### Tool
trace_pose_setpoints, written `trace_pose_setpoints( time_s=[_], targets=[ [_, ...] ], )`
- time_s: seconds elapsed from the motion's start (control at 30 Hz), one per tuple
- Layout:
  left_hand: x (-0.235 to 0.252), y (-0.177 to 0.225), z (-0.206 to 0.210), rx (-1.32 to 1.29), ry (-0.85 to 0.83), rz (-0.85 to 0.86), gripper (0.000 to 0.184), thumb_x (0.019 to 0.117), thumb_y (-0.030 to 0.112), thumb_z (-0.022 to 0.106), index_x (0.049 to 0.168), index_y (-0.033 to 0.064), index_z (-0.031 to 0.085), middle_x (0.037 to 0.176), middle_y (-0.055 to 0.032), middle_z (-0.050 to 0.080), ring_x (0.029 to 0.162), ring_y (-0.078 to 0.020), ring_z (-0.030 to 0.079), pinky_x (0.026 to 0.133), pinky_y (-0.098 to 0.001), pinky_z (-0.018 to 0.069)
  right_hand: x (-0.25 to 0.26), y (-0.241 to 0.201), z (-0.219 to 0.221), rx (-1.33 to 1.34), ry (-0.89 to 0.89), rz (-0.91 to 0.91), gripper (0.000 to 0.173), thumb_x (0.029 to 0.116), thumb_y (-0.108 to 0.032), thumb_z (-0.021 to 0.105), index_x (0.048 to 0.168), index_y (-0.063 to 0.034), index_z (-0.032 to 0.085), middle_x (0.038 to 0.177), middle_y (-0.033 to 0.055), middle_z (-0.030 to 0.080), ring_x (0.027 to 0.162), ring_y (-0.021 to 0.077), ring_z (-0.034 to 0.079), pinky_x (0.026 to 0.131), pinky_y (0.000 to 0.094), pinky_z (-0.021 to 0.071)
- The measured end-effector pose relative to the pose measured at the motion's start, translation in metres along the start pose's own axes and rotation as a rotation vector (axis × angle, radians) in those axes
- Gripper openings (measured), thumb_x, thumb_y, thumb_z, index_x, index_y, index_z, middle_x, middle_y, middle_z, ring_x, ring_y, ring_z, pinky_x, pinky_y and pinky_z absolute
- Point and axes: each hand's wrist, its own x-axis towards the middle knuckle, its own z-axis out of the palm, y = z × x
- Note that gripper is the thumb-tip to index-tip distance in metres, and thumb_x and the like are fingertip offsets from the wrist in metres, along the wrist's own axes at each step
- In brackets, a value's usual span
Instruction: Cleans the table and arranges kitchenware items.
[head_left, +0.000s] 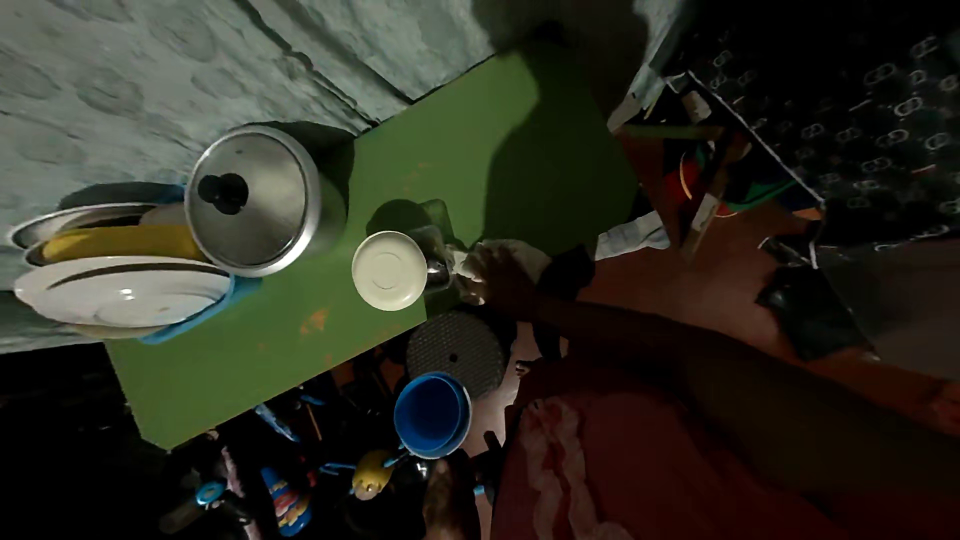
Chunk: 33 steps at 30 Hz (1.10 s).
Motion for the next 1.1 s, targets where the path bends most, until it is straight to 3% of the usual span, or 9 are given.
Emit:
trace_pose_setpoints(
  time_s=[0.2, 0.3, 0.43, 0.53, 0.63, 0.67, 0.7, 0.73, 1.1],
  targets=[
    [0.005, 0.016, 0.016, -0.041, -0.005, -0.010, 0.031, 0.0907, 0.057, 0.067, 0.085, 0.0270, 0.074, 0.072, 0.0078, 0.068, 0.065, -0.0042, 0.065, 0.065, -0.0240, 0.0558, -0.034, 0.085, -0.069, -0.170, 0.098, 0.246, 0.056, 0.1043, -0.028, 0.055, 0.158, -0.0287, 0.041, 0.166, 0.0132, 0.033, 0.153, 0.0458, 0.024, 0.120, 0.0724, 0.0172],
    [0.009, 0.023, 0.024, -0.058, -0.010, -0.024, 0.032, 0.0915, 0.056, 0.067, 0.085, 0.0257, 0.072, 0.067, 0.0078, 0.065, 0.061, -0.0045, 0.062, 0.063, -0.0241, 0.0549, -0.032, 0.127, -0.101, -0.217, 0.145, 0.410, 0.055, 0.1014, -0.023, 0.060, 0.154, -0.0269, 0.047, 0.163, 0.0193, 0.036, 0.149, 0.0510, 0.029, 0.115, 0.0752, 0.0225],
    [0.014, 0.036, 0.037, -0.054, -0.005, -0.013, 0.027, 0.0937, 0.052, 0.065, 0.085, 0.0276, 0.073, 0.070, 0.0095, 0.067, 0.062, -0.0006, 0.062, 0.062, -0.0184, 0.0527, 0.008, 0.161, -0.130, -0.188, 0.176, 0.536, 0.051, 0.1057, -0.026, 0.051, 0.156, -0.0232, 0.045, 0.164, 0.0234, 0.032, 0.149, 0.0537, 0.025, 0.114, 0.0783, 0.0187],
    [0.021, 0.044, 0.048, -0.070, 0.043, -0.022, 0.028, 0.1001, 0.031, 0.052, 0.082, 0.0202, 0.069, 0.072, 0.0058, 0.070, 0.063, -0.0011, 0.063, 0.060, -0.0172, 0.0528, 0.057, 0.177, -0.144, -0.200, 0.235, 0.586, 0.053, 0.1054, -0.025, 0.050, 0.157, -0.0180, 0.042, 0.161, 0.0298, 0.032, 0.146, 0.0593, 0.025, 0.109, 0.0838, 0.0174],
    [0.024, 0.039, 0.043, -0.067, 0.079, -0.013, 0.031, 0.1001, 0.046, 0.058, 0.089, 0.0237, 0.075, 0.076, 0.0054, 0.072, 0.069, -0.0042, 0.066, 0.068, -0.0222, 0.0560, 0.099, 0.165, -0.162, -0.143, 0.187, 0.620, 0.055, 0.1062, -0.023, 0.049, 0.159, -0.0129, 0.037, 0.164, 0.0294, 0.026, 0.149, 0.0583, 0.020, 0.113, 0.0806, 0.0164],
    [0.025, 0.036, 0.043, -0.070, 0.096, 0.003, 0.032, 0.0988, 0.050, 0.059, 0.089, 0.0250, 0.076, 0.076, 0.0059, 0.071, 0.069, -0.0047, 0.067, 0.068, -0.0232, 0.0566, 0.115, 0.152, -0.187, -0.104, -0.080, 0.666, 0.060, 0.1106, -0.025, 0.042, 0.165, -0.0156, 0.019, 0.171, 0.0240, 0.006, 0.154, 0.0534, 0.006, 0.118, 0.0760, 0.0142],
    [0.027, 0.035, 0.043, -0.074, 0.117, 0.016, 0.032, 0.0989, 0.050, 0.058, 0.089, 0.0254, 0.076, 0.076, 0.0060, 0.071, 0.069, -0.0051, 0.067, 0.068, -0.0239, 0.0571, 0.133, 0.162, -0.159, -0.135, 0.224, 0.568, 0.054, 0.1047, -0.020, 0.052, 0.157, -0.0099, 0.041, 0.164, 0.0284, 0.026, 0.149, 0.0580, 0.021, 0.112, 0.0821, 0.0182],
    [0.028, 0.035, 0.045, -0.090, 0.138, 0.027, 0.031, 0.0996, 0.047, 0.058, 0.088, 0.0250, 0.076, 0.075, 0.0056, 0.071, 0.068, -0.0055, 0.067, 0.068, -0.0243, 0.0570, 0.157, 0.167, -0.145, -0.184, 0.318, 0.535, 0.053, 0.1037, -0.023, 0.051, 0.155, -0.0105, 0.044, 0.161, 0.0298, 0.031, 0.147, 0.0588, 0.026, 0.109, 0.0830, 0.0215],
    [0.036, 0.053, 0.066, -0.234, 0.340, 0.116, 0.026, 0.0954, 0.050, 0.063, 0.090, 0.0274, 0.075, 0.074, 0.0086, 0.070, 0.065, -0.0028, 0.066, 0.066, -0.0214, 0.0565, 0.278, 0.042, -0.052, -0.189, 0.165, 0.208, 0.054, 0.1066, -0.032, 0.044, 0.158, -0.0163, 0.041, 0.165, 0.0274, 0.025, 0.151, 0.0563, 0.015, 0.113, 0.0829, 0.0080]
  ],
)
